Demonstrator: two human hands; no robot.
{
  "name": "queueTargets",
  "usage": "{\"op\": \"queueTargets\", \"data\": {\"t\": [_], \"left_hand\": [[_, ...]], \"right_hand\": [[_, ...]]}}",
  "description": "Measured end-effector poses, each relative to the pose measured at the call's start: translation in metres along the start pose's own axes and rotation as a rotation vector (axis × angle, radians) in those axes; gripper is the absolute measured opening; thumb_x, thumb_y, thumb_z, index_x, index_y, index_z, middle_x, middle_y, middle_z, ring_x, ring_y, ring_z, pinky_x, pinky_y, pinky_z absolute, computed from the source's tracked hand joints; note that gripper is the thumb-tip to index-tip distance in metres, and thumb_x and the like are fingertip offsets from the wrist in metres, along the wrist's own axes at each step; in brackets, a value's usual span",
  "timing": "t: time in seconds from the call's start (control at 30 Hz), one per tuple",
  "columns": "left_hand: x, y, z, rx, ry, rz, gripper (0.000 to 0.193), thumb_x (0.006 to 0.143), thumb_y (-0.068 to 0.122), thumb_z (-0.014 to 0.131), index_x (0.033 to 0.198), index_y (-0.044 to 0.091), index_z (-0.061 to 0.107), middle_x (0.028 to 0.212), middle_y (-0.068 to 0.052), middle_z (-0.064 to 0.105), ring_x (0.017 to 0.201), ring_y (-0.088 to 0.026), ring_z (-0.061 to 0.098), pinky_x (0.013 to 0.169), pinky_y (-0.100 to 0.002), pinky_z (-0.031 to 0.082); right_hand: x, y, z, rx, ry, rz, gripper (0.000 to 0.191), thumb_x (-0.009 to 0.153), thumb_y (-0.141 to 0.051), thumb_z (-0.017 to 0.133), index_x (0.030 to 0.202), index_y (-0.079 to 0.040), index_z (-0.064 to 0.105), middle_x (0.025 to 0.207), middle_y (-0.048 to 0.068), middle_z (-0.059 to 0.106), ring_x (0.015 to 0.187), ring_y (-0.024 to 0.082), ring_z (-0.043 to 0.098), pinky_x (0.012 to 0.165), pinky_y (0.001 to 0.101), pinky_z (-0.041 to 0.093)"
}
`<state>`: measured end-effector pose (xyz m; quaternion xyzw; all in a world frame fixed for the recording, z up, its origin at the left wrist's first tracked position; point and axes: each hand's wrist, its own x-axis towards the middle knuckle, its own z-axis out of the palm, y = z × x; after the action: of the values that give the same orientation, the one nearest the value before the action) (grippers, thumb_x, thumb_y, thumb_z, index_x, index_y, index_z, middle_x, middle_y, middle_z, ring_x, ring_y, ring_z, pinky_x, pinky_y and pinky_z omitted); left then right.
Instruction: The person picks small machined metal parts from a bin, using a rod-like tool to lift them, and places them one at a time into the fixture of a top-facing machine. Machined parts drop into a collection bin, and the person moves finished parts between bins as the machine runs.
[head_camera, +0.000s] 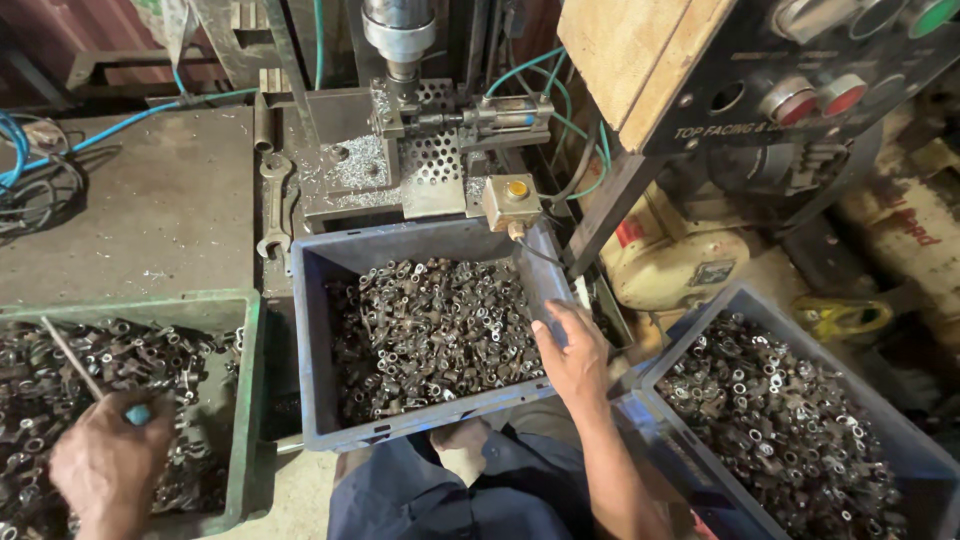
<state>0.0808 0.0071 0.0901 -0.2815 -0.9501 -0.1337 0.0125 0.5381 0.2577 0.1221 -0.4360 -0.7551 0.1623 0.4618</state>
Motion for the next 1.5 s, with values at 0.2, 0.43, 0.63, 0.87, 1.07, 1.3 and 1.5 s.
{"op": "queueTargets", "data": {"t": [0.2, 0.43, 0.63, 0.87, 1.07, 1.3, 1.5], "left_hand": [[-0.061, 0.107, -0.027, -0.948, -0.202, 0.062, 0.027, 0.084, 0.017, 0.080, 0.109, 0.008, 0.078, 0.091, -0.007, 0.076, 0.074, -0.008, 0.064, 0.062, -0.022, 0.050], [-0.113, 0.210, -0.020, -1.237, -0.557, 0.362, 0.015, 0.086, 0.010, 0.077, 0.099, 0.004, 0.080, 0.079, -0.006, 0.072, 0.067, -0.008, 0.058, 0.059, -0.024, 0.048], [-0.126, 0.222, -0.028, -0.989, -0.274, 0.662, 0.018, 0.082, 0.013, 0.078, 0.097, 0.003, 0.075, 0.088, -0.014, 0.076, 0.076, -0.027, 0.076, 0.069, -0.035, 0.058], [-0.120, 0.215, -0.039, -0.839, -0.120, 0.817, 0.019, 0.082, 0.018, 0.078, 0.095, 0.005, 0.075, 0.092, -0.013, 0.075, 0.084, -0.034, 0.072, 0.075, -0.042, 0.058], [-0.103, 0.187, -0.029, -0.457, -0.067, 0.887, 0.017, 0.084, 0.023, 0.073, 0.092, 0.008, 0.073, 0.077, -0.011, 0.068, 0.073, -0.034, 0.066, 0.075, -0.045, 0.053], [-0.103, 0.178, -0.012, -0.418, -0.034, 0.868, 0.020, 0.084, 0.018, 0.068, 0.102, 0.010, 0.071, 0.084, -0.012, 0.068, 0.078, -0.035, 0.065, 0.077, -0.046, 0.053], [-0.105, 0.176, -0.012, -0.506, -0.060, 0.755, 0.053, 0.080, 0.011, 0.067, 0.132, 0.008, 0.059, 0.090, -0.014, 0.072, 0.081, -0.036, 0.068, 0.077, -0.048, 0.054]], "right_hand": [[-0.023, -0.043, 0.049, 0.649, -0.435, 0.324, 0.039, 0.093, -0.014, 0.071, 0.130, -0.004, 0.068, 0.114, 0.006, 0.076, 0.101, 0.014, 0.070, 0.086, 0.0277, 0.059], [-0.040, -0.068, 0.068, 1.212, -0.638, 0.511, 0.047, 0.099, -0.003, 0.066, 0.145, 0.001, 0.061, 0.113, 0.005, 0.070, 0.086, 0.009, 0.054, 0.073, 0.0221, 0.041], [-0.044, -0.058, 0.054, 1.109, -0.621, 0.554, 0.035, 0.094, -0.002, 0.064, 0.129, -0.001, 0.064, 0.107, 0.002, 0.073, 0.096, 0.008, 0.066, 0.088, 0.0238, 0.052], [-0.044, -0.042, 0.052, 1.125, -0.628, 0.517, 0.018, 0.091, 0.001, 0.071, 0.108, -0.003, 0.066, 0.096, 0.003, 0.072, 0.085, 0.012, 0.066, 0.079, 0.0284, 0.055], [-0.028, -0.018, 0.034, 1.058, -0.444, 0.482, 0.023, 0.089, 0.003, 0.073, 0.110, -0.003, 0.065, 0.096, 0.004, 0.072, 0.085, 0.012, 0.066, 0.077, 0.0279, 0.054], [0.003, 0.012, 0.017, 0.756, -0.187, 0.475, 0.045, 0.086, 0.001, 0.069, 0.129, -0.009, 0.061, 0.098, 0.002, 0.071, 0.086, 0.010, 0.067, 0.073, 0.0251, 0.052], [0.010, 0.039, 0.020, 0.674, -0.039, 0.338, 0.032, 0.093, 0.001, 0.070, 0.124, 0.002, 0.061, 0.103, 0.006, 0.071, 0.094, 0.011, 0.068, 0.085, 0.0247, 0.055]]}}
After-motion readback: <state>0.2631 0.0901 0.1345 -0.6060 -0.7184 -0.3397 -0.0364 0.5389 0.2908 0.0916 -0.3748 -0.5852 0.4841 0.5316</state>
